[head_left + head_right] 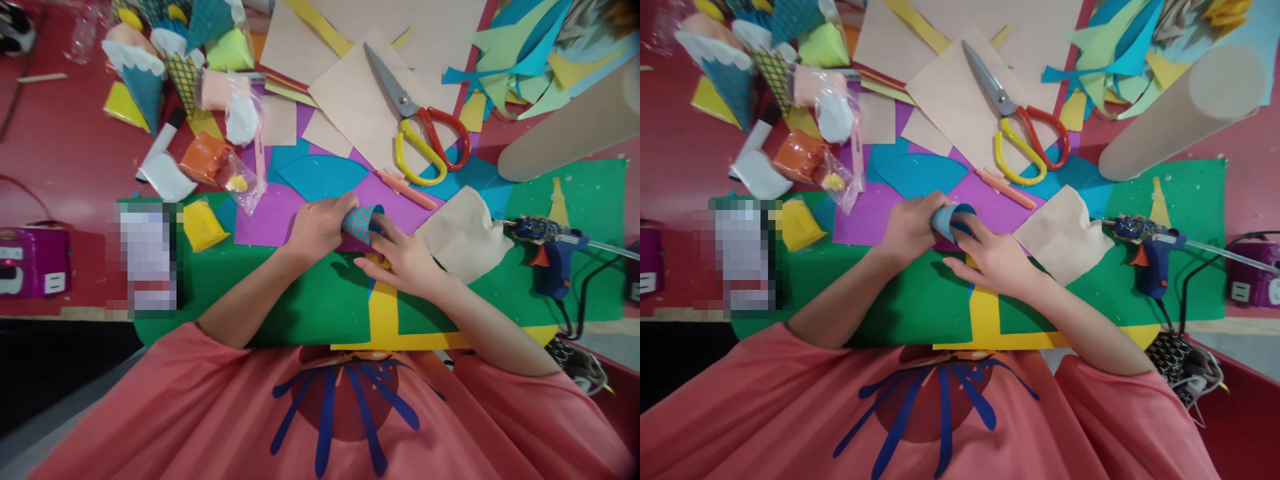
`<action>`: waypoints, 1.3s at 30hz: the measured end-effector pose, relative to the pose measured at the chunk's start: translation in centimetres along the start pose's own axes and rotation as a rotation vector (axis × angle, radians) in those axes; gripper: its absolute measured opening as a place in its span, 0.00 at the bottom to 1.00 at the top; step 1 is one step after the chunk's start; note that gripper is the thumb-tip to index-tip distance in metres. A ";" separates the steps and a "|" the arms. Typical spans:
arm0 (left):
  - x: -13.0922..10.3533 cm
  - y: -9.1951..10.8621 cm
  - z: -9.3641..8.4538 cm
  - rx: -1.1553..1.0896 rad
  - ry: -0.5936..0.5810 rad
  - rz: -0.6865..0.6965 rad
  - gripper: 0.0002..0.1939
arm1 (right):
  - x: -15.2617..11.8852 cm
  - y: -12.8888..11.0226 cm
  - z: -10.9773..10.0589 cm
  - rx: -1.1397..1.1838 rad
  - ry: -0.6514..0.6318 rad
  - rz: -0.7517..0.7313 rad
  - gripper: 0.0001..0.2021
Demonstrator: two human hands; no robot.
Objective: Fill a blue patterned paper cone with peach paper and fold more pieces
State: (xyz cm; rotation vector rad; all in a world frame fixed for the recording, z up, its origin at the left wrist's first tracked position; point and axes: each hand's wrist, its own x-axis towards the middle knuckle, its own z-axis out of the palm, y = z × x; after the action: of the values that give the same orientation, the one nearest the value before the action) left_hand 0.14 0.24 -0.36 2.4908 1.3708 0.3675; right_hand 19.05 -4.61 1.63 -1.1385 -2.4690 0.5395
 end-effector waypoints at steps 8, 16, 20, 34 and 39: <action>0.0 0.2 0.1 0.031 -0.007 -0.062 0.09 | 0.1 0.1 -0.2 0.314 -0.032 0.040 0.18; -0.2 -0.3 0.8 -0.089 0.131 0.011 0.08 | 0.3 0.2 0.1 0.366 -0.014 0.031 0.19; 0.2 -0.4 0.6 -0.324 0.174 0.102 0.06 | 0.2 0.3 0.1 0.199 0.073 0.014 0.21; 0.0 0.0 0.0 -0.548 -0.001 0.023 0.04 | 0.0 -0.9 0.2 -0.137 0.257 -0.125 0.16; 0.0 -0.2 0.3 -0.475 -0.048 0.056 0.06 | 0.1 -1.1 0.2 -0.176 0.163 -0.053 0.17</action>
State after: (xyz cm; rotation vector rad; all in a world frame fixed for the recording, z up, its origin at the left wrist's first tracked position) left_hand 0.10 0.31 -0.71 2.1307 1.0478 0.5669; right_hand 18.19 -5.23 2.03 -1.1303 -2.4339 0.2087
